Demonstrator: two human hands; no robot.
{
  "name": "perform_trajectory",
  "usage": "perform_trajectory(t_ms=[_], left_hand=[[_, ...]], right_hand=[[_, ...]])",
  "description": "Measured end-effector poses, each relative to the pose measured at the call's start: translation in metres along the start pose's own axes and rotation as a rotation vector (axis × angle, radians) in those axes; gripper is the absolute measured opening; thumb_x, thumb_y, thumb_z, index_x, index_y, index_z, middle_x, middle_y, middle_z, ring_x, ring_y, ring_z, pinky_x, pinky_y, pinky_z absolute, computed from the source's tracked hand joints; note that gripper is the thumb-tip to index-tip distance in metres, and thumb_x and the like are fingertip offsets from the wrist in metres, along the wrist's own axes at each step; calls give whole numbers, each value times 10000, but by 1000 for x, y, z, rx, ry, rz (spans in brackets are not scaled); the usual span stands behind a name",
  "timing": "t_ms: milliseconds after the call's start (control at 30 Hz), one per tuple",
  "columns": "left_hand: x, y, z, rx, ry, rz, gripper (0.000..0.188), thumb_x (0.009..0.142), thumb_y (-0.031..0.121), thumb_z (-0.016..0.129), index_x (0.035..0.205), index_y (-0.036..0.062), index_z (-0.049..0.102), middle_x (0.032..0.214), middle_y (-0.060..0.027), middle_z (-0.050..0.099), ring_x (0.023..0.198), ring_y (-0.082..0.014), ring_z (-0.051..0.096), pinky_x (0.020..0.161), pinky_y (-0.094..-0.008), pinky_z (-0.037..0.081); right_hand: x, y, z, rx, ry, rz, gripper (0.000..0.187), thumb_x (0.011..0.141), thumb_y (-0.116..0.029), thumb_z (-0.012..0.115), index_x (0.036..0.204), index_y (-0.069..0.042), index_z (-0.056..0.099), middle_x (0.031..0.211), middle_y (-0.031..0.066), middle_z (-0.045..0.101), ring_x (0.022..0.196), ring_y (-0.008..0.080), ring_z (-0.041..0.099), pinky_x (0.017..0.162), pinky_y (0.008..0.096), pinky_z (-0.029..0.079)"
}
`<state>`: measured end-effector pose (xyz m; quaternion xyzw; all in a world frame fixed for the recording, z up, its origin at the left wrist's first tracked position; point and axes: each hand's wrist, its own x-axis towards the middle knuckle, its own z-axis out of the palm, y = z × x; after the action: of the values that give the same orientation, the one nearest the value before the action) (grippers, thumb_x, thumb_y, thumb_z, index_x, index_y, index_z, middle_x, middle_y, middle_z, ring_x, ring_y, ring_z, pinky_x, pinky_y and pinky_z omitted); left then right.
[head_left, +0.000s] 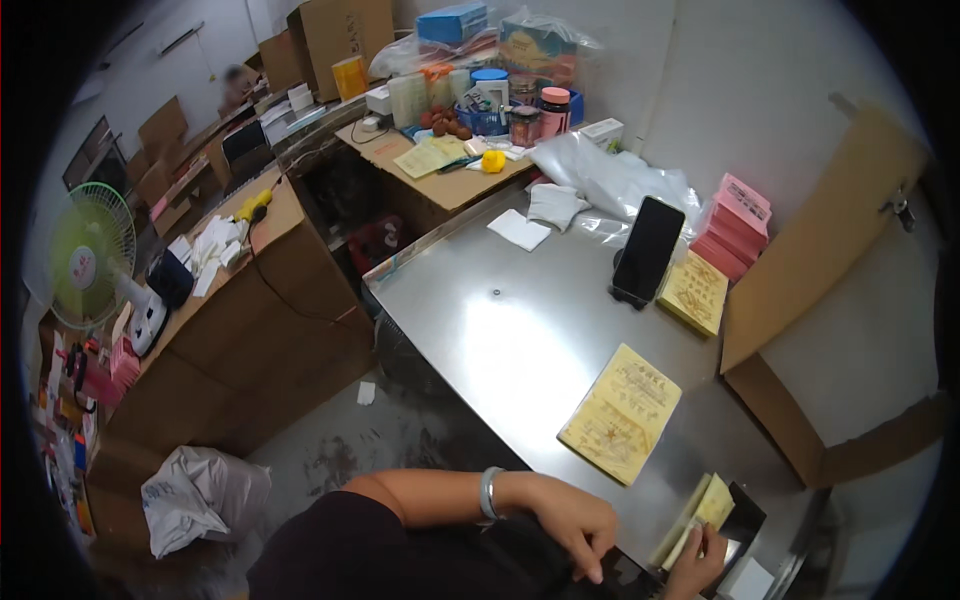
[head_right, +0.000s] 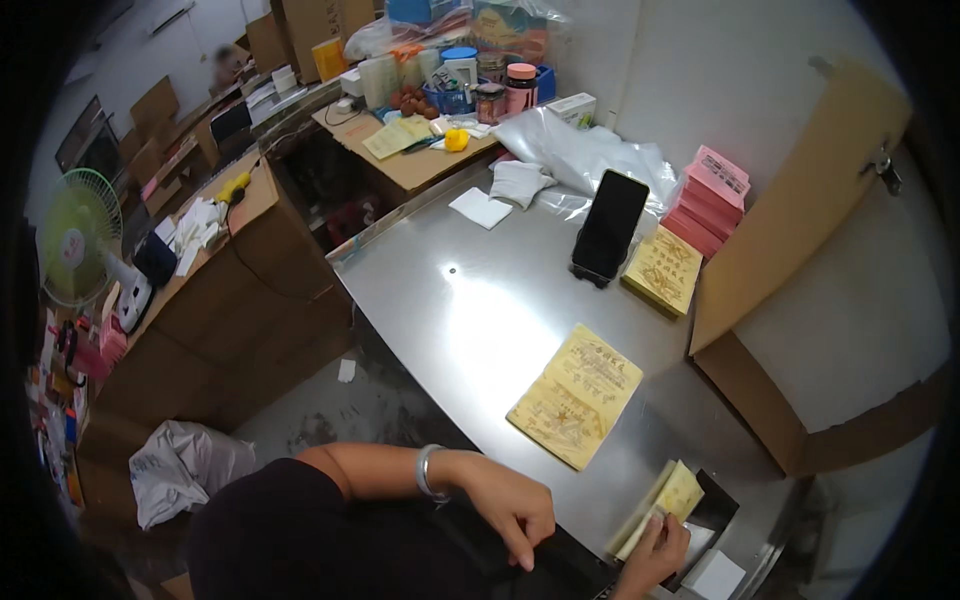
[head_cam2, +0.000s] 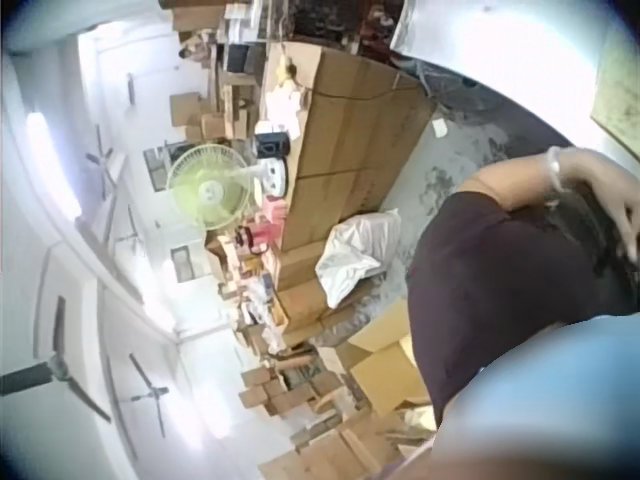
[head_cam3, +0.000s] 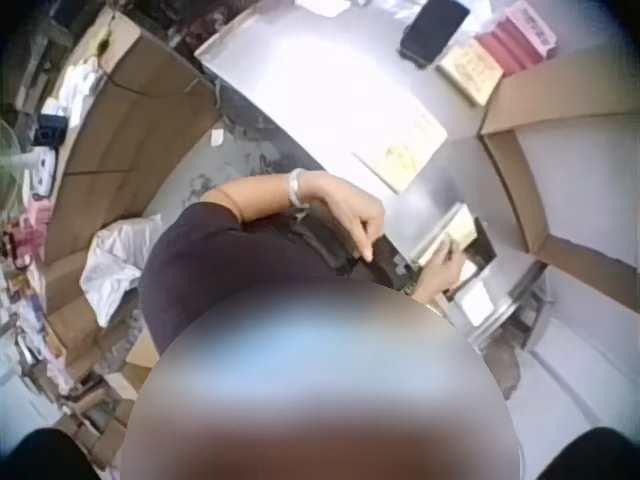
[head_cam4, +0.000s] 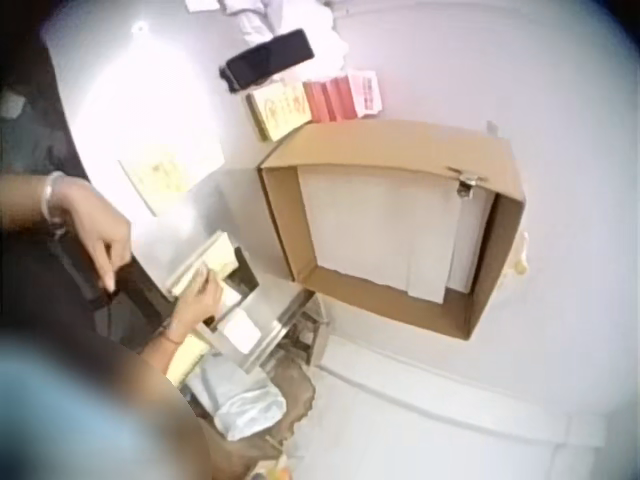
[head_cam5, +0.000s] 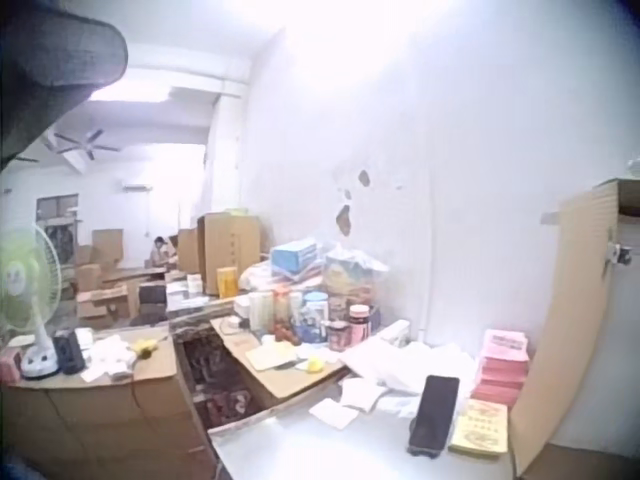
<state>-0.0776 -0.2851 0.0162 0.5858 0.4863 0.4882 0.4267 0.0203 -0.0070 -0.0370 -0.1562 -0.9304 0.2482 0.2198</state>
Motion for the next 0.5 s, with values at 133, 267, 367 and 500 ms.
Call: perform_trajectory(t_ms=[133, 267, 367, 500], left_hand=[[-5, -2, -12, 94, 351, -22, 318, 930, 347, 627, 1043, 52, 666, 1017, -129, 615, 947, -273, 579, 787, -385, 443], [3, -6, -15, 863, 883, -188, 421, 831, 373, 713, 1137, 98, 622, 1200, -104, 555, 1158, -328, 502, 934, -513, 391], [-2, -20, -22, 1120, 861, -411, 511, 785, 434, 727, 1184, 161, 563, 1314, -100, 459, 1284, -377, 382, 1005, -606, 282], [-15, -37, -23, 1158, 837, -426, 424, 788, 398, 724, 1087, 139, 570, 1262, -89, 489, 1285, -341, 403, 1034, -615, 268]], right_hand=[[2, -20, -23, -159, -250, 108, 517, 837, -345, 688, 1225, -8, 630, 1130, 252, 646, 1016, 382, 629, 889, 421, 488], [-14, 12, -34, -134, -176, 247, 504, 817, -361, 726, 1157, 6, 670, 1037, 230, 687, 926, 339, 667, 819, 400, 517], [-20, -26, -70, -26, 236, 199, 395, 879, -290, 693, 1096, 40, 690, 987, 217, 700, 897, 314, 675, 838, 383, 525], [-12, -4, -93, -393, 562, -205, 439, 916, -314, 655, 1199, 23, 642, 1161, 247, 633, 1084, 393, 597, 956, 470, 459]])
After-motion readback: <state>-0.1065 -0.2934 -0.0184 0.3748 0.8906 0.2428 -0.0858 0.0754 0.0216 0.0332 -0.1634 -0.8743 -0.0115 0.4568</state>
